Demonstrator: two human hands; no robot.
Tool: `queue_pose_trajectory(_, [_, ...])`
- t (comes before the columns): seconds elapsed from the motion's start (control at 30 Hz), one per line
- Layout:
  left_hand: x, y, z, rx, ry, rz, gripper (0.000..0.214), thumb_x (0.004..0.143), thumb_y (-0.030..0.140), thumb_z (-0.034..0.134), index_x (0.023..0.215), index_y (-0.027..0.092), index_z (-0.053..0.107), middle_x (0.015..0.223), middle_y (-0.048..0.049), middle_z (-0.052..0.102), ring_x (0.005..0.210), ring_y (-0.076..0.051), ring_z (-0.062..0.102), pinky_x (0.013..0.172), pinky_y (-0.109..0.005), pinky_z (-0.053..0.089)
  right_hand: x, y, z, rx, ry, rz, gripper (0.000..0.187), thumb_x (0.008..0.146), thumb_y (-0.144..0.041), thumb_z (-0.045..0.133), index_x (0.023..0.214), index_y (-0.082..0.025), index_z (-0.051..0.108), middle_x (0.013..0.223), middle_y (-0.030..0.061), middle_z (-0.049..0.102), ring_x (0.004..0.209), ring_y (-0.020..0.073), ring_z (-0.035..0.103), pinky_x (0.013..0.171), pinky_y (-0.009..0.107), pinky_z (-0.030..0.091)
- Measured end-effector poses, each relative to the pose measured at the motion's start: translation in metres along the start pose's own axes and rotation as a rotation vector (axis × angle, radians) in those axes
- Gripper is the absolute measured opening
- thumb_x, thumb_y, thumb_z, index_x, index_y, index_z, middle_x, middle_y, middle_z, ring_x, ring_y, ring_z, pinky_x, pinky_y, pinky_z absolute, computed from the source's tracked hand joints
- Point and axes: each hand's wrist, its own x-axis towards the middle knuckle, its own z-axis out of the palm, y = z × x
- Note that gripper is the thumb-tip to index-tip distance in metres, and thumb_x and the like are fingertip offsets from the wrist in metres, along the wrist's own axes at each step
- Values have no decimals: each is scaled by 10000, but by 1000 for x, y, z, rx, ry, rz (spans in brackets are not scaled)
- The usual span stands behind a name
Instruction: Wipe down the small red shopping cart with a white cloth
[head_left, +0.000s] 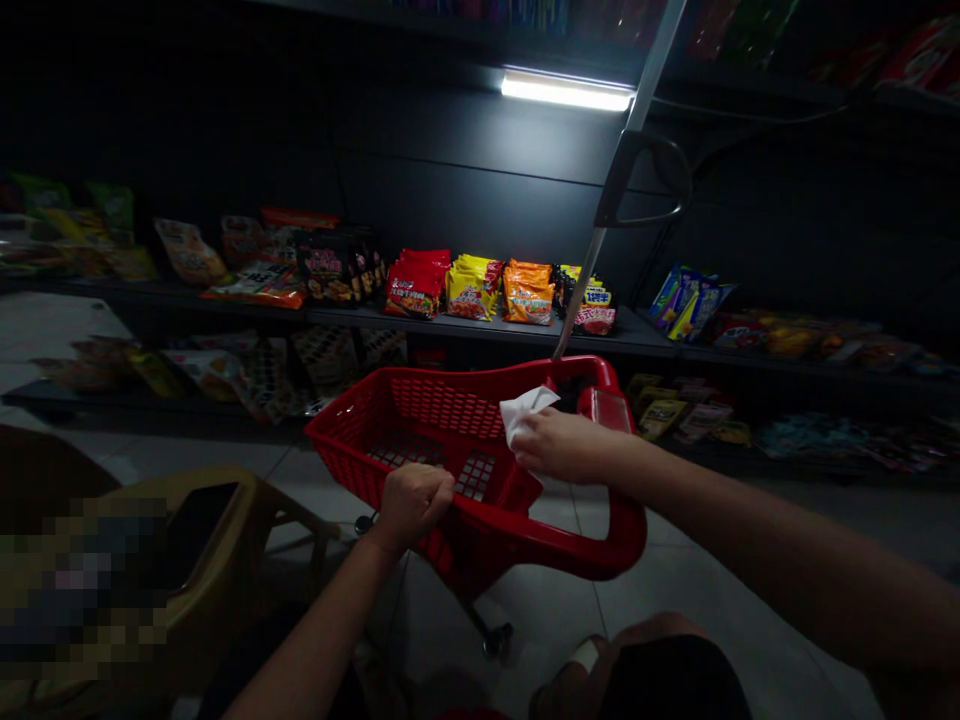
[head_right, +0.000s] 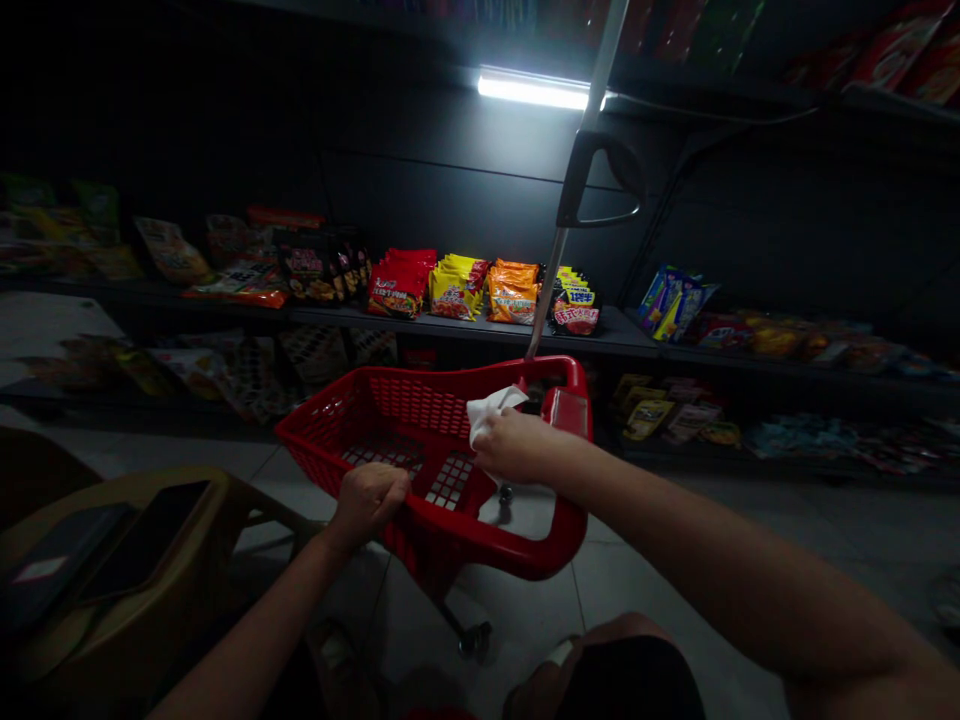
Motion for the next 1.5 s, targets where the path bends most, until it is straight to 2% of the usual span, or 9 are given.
queue_pose_trajectory(0.13, [-1, -1, -2, -18, -4, 15, 424, 983, 238, 350, 611, 195, 546, 580, -6, 592, 592, -147, 567, 633, -307, 351, 7, -12, 6, 1, 48, 74, 211, 945, -173, 505, 990, -175, 711, 1021, 116, 696, 929, 233, 654, 790, 313, 470])
queue_pose_trajectory(0.4, [-1, -2, 0, -9, -10, 7, 398, 975, 245, 360, 627, 200, 547, 596, -3, 594, 608, -153, 570, 640, -313, 355, 47, 79, -1, -8, -21, 526, 288, 918, -66, 462, 1151, -42, 630, 1162, 247, 657, 981, 262, 671, 788, 292, 493])
queue_pose_trajectory(0.53, [0, -5, 1, -8, 8, 4, 404, 974, 243, 365, 609, 201, 533, 584, -1, 580, 596, -148, 557, 639, -313, 351, 37, 53, -3, 12, -33, 445, 206, 915, -89, 513, 1065, -100, 654, 1082, 169, 689, 945, 224, 677, 760, 256, 465])
queue_pose_trajectory(0.77, [-1, -14, -3, -11, 4, 8, 435, 981, 245, 344, 588, 203, 525, 566, -3, 571, 573, -144, 534, 629, -307, 356, -24, -50, -18, 141, 94, -112, 168, 936, -150, 526, 1011, -219, 660, 994, 53, 697, 881, 177, 626, 703, 266, 415])
queue_pose_trajectory(0.87, [-2, -16, -4, -22, 13, 15, 431, 979, 249, 346, 591, 204, 529, 570, -1, 579, 574, -142, 539, 624, -303, 362, -33, -32, -21, 83, 119, -86, 177, 908, -119, 548, 903, -199, 706, 949, 76, 722, 941, 205, 611, 810, 306, 420])
queue_pose_trajectory(1.03, [-2, -18, -3, -23, 4, 40, 417, 978, 249, 350, 602, 200, 523, 573, -2, 570, 579, -145, 547, 626, -300, 372, -33, 75, -24, 98, 42, 91, 271, 845, -61, 534, 886, -191, 769, 909, 57, 753, 822, 164, 630, 850, 278, 418])
queue_pose_trajectory(1.13, [-2, -18, -2, -23, 19, 25, 415, 978, 248, 352, 605, 198, 525, 582, -5, 589, 588, -145, 567, 634, -294, 382, -41, 106, -23, 82, 96, 271, 276, 853, -102, 542, 958, -216, 771, 926, 51, 751, 847, 181, 619, 807, 268, 425])
queue_pose_trajectory(1.4, [-6, -24, -9, -59, 2, 24, 429, 975, 236, 339, 574, 200, 488, 546, 4, 532, 561, -137, 525, 611, -288, 364, -76, -2, -22, 252, 283, -60, 254, 896, -74, 515, 958, -216, 716, 975, 53, 706, 959, 183, 554, 862, 290, 399])
queue_pose_trajectory(1.5, [-9, -29, -12, -100, -28, 3, 434, 977, 245, 337, 578, 200, 501, 558, 2, 540, 569, -137, 521, 622, -286, 372, -78, 13, -18, 290, 308, -82, 271, 902, -67, 482, 961, -205, 707, 980, 59, 701, 961, 175, 558, 866, 288, 398])
